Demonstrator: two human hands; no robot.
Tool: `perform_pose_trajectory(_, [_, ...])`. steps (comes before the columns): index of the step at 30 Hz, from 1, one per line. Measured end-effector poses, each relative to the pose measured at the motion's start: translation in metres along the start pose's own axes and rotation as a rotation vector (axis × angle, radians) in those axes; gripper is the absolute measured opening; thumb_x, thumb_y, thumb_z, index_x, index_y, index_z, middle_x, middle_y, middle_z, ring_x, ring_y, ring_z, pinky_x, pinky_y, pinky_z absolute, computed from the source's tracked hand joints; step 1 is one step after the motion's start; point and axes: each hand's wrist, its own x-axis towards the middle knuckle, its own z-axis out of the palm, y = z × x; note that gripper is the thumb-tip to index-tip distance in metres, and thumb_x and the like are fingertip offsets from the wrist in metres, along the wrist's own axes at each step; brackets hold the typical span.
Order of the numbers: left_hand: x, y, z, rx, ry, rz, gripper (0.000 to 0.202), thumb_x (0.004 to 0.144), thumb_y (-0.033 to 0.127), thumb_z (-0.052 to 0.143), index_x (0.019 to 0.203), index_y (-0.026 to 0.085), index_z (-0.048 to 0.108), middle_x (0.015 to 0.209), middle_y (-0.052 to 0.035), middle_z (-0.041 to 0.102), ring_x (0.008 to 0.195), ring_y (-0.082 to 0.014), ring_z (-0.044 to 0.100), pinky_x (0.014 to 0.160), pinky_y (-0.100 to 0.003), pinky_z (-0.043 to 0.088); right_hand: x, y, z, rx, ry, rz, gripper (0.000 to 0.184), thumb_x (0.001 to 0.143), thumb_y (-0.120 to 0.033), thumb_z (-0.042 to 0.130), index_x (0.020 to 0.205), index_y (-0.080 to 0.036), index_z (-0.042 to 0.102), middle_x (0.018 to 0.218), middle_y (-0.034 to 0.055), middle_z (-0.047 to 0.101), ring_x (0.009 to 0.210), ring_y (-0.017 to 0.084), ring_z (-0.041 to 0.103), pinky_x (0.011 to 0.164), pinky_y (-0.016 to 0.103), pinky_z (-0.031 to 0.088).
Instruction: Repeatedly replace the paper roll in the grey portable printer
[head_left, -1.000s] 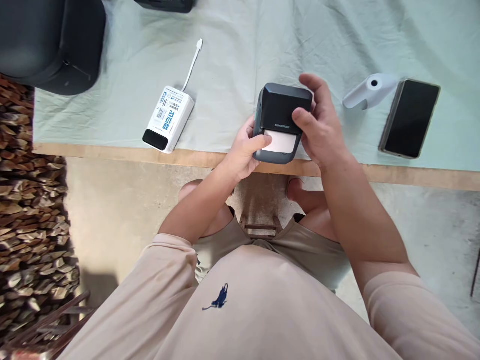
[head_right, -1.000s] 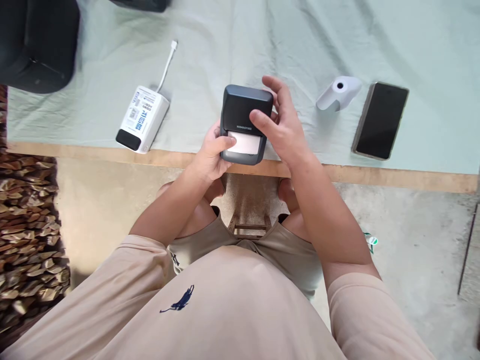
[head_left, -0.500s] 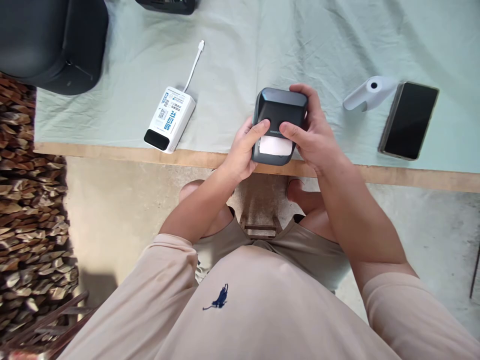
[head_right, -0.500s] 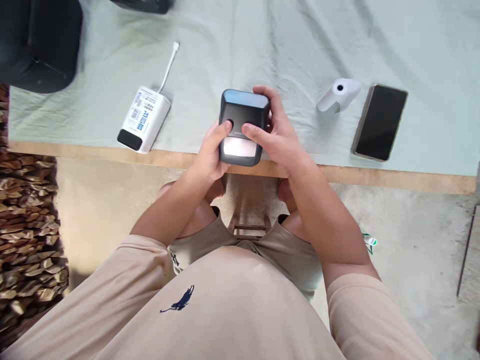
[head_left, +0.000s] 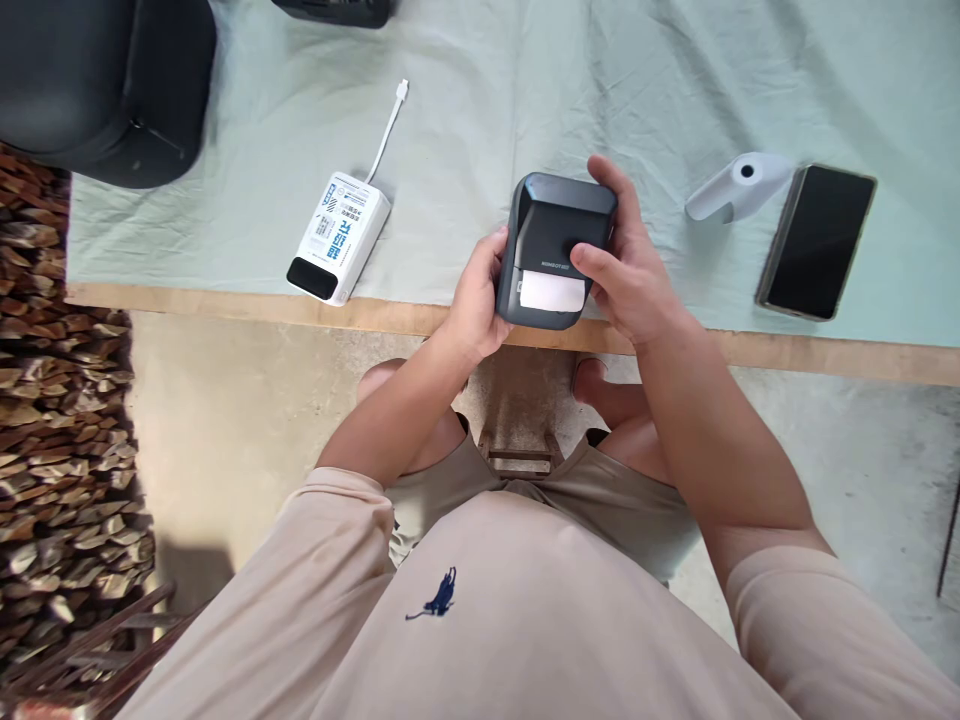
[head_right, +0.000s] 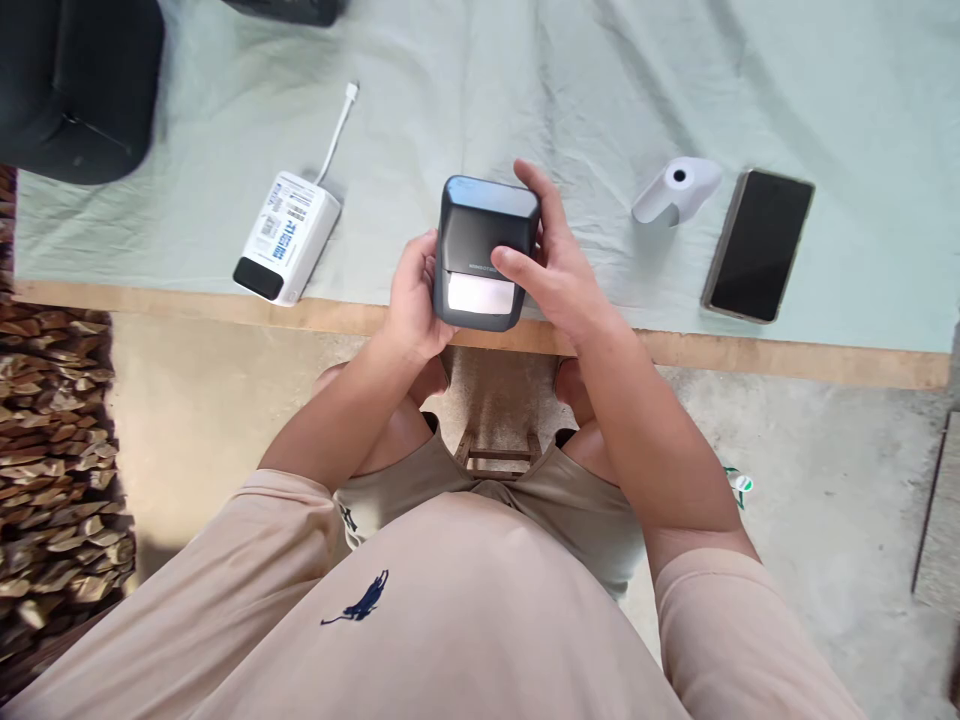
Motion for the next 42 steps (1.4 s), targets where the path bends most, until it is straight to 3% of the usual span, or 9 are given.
perform_pose_trajectory(3, [0.001,0.0,-0.001,0.002,-0.02,0.019,0.035,0.115,0.047,0.061,0.093,0.021,0.073,0.101,-0.0027,0.086,0.125,-0.0254,0.086,0.106,-0.033,0.07,0.0,-0.001,-0.001,0.041,-0.026,0.058,0.079,0.11,-0.043,0.065,0.181,-0.049,0.031,0.156,0.0054,0.072,0.123,0.028,0.079,0.088,0.043,0.071])
perform_pose_trajectory(11, [0.002,0.001,-0.001,0.025,0.004,0.04,0.04,0.118,0.042,0.053,0.087,0.023,0.069,0.078,0.0005,0.074,0.119,-0.0237,0.087,0.105,-0.033,0.071,0.0,-0.002,0.001,0.046,-0.039,-0.039,0.08,0.111,-0.058,0.064,0.182,-0.052,0.027,0.16,0.0054,0.068,0.137,0.03,0.075,0.1,0.046,0.072])
perform_pose_trajectory(16, [0.002,0.0,-0.003,0.011,0.02,0.042,0.033,0.115,0.045,0.062,0.092,0.023,0.072,0.083,-0.0005,0.074,0.119,-0.0251,0.085,0.106,-0.035,0.069,-0.002,-0.005,0.002,0.01,-0.021,-0.006,0.094,0.105,-0.054,0.076,0.183,-0.052,0.025,0.159,0.0054,0.069,0.133,0.029,0.076,0.099,0.044,0.071])
perform_pose_trajectory(22, [0.006,-0.001,-0.006,0.033,-0.02,0.056,0.042,0.118,0.041,0.053,0.086,0.021,0.069,0.076,0.0013,0.069,0.079,-0.0141,0.077,0.081,-0.025,0.065,-0.001,-0.005,-0.009,0.079,-0.099,0.06,0.115,0.09,-0.056,0.092,0.183,-0.05,0.025,0.16,0.0064,0.066,0.137,0.031,0.073,0.106,0.05,0.071])
perform_pose_trajectory(28, [0.015,-0.004,-0.013,0.035,-0.013,0.077,0.04,0.118,0.044,0.051,0.094,0.022,0.073,0.09,-0.0032,0.08,0.131,-0.0285,0.083,0.111,-0.037,0.069,0.008,-0.026,-0.023,-0.027,0.081,0.041,0.104,0.069,-0.06,0.104,0.159,-0.049,0.052,0.153,0.0039,0.065,0.134,0.034,0.07,0.097,0.049,0.069])
perform_pose_trajectory(32, [0.011,-0.002,-0.011,0.042,-0.057,0.06,0.042,0.118,0.051,0.052,0.1,0.022,0.075,0.109,-0.008,0.087,0.151,-0.0329,0.075,0.123,-0.041,0.065,0.021,-0.037,-0.02,-0.065,0.318,-0.072,0.068,0.08,-0.077,0.091,0.121,-0.035,0.056,0.109,0.0032,0.059,0.101,0.025,0.064,0.076,0.039,0.056])
perform_pose_trajectory(37, [0.004,-0.003,-0.009,0.072,-0.122,0.028,0.041,0.118,0.056,0.052,0.113,0.023,0.077,0.123,-0.0075,0.087,0.16,-0.0334,0.069,0.125,-0.044,0.064,0.031,-0.051,-0.009,-0.152,0.524,-0.167,0.061,0.1,-0.084,0.071,0.091,-0.029,0.047,0.086,0.0015,0.042,0.079,0.021,0.05,0.071,0.039,0.047])
perform_pose_trajectory(40, [0.003,-0.005,-0.011,0.12,-0.105,0.057,0.04,0.119,0.051,0.05,0.111,0.022,0.077,0.117,-0.0067,0.087,0.156,-0.0302,0.072,0.122,-0.04,0.066,0.032,-0.063,-0.004,-0.167,0.595,-0.19,0.058,0.104,-0.08,0.07,0.085,-0.028,0.05,0.081,0.0007,0.05,0.067,0.018,0.049,0.063,0.038,0.043])
perform_pose_trajectory(42, [0.002,-0.005,-0.012,0.133,-0.097,0.066,0.04,0.12,0.047,0.048,0.112,0.021,0.077,0.113,-0.006,0.086,0.153,-0.0295,0.074,0.119,-0.039,0.067,0.031,-0.067,-0.003,-0.128,0.593,-0.206,0.053,0.105,-0.078,0.07,0.09,-0.028,0.062,0.089,0.0026,0.061,0.067,0.018,0.053,0.058,0.039,0.044])
